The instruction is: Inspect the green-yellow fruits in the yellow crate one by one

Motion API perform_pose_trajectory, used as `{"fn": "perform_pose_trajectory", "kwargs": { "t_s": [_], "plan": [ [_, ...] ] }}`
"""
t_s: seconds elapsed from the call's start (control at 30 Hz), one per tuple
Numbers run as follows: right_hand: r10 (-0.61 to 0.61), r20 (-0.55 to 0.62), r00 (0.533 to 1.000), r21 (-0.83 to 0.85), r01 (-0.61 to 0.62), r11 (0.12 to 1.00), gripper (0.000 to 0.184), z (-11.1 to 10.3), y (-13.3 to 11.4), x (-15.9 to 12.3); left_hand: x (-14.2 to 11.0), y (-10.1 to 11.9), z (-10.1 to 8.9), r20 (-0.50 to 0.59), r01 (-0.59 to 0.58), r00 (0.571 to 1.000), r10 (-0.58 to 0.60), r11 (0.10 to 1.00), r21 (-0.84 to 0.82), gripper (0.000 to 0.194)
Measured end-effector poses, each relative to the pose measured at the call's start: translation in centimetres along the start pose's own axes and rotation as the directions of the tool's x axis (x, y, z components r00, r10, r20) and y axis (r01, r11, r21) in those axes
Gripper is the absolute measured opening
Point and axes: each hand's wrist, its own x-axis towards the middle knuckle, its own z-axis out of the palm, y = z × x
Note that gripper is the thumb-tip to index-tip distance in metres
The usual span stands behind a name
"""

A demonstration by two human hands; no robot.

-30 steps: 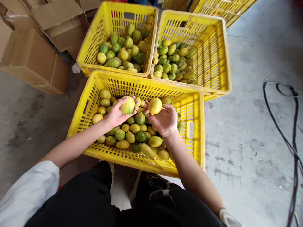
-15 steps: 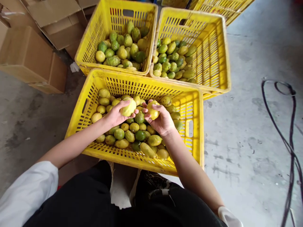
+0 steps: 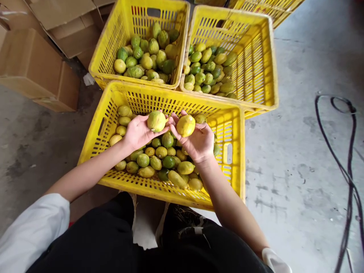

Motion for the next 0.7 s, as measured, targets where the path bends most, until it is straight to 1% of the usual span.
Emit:
{"fn": "perform_pose_trajectory", "kwargs": {
  "t_s": [0.1, 0.23, 0.27, 0.33, 0.43, 0.47, 0.6, 0.7],
  "plan": [
    [0.033, -0.055, 0.998, 0.026, -0.032, 0.999, 0.028, 0.0, 0.0, 0.0, 0.1, -0.1, -0.2, 0.045, 0.003, 0.999, -0.006, 0.998, 0.064, 0.035],
    [0.127, -0.119, 0.985, 0.045, -0.123, 0.991, 0.035, 0.0, 0.2, 0.0, 0.3, -0.5, -1.0, 0.116, -0.041, 0.993, 0.026, 0.991, 0.126, 0.013],
    [0.139, -0.123, 0.983, 0.041, -0.135, 0.990, 0.036, 0.0, 0.3, 0.0, 0.4, -0.6, -1.2, 0.135, -0.045, 0.990, 0.027, 0.990, 0.134, 0.011],
    [0.141, -0.125, 0.982, 0.036, -0.137, 0.990, 0.037, 0.1, 0.5, 0.0, 0.5, -0.7, -1.5, 0.167, -0.051, 0.986, 0.028, 0.989, 0.140, 0.012],
    [0.131, -0.126, 0.983, 0.019, -0.129, 0.991, 0.038, 0.4, 0.5, -0.1, 0.6, -0.7, -1.3, 0.174, -0.063, 0.984, 0.042, 0.992, 0.114, 0.011],
    [0.123, -0.124, 0.985, 0.009, -0.123, 0.992, 0.037, 0.5, 0.5, -0.1, 0.5, -0.7, -1.2, 0.161, -0.051, 0.986, 0.034, 0.994, 0.101, 0.014],
    [0.092, -0.102, 0.990, -0.011, -0.094, 0.996, 0.031, 0.5, 0.4, -0.2, 0.2, -0.2, -0.6, 0.063, 0.037, 0.997, -0.039, 0.999, 0.021, 0.040],
    [0.074, -0.021, 0.997, 0.034, -0.073, 0.997, 0.035, 0.4, 0.3, -0.3, -0.1, 0.1, -0.3, 0.037, 0.061, 0.997, -0.062, 0.998, 0.024, 0.050]
  ]
}}
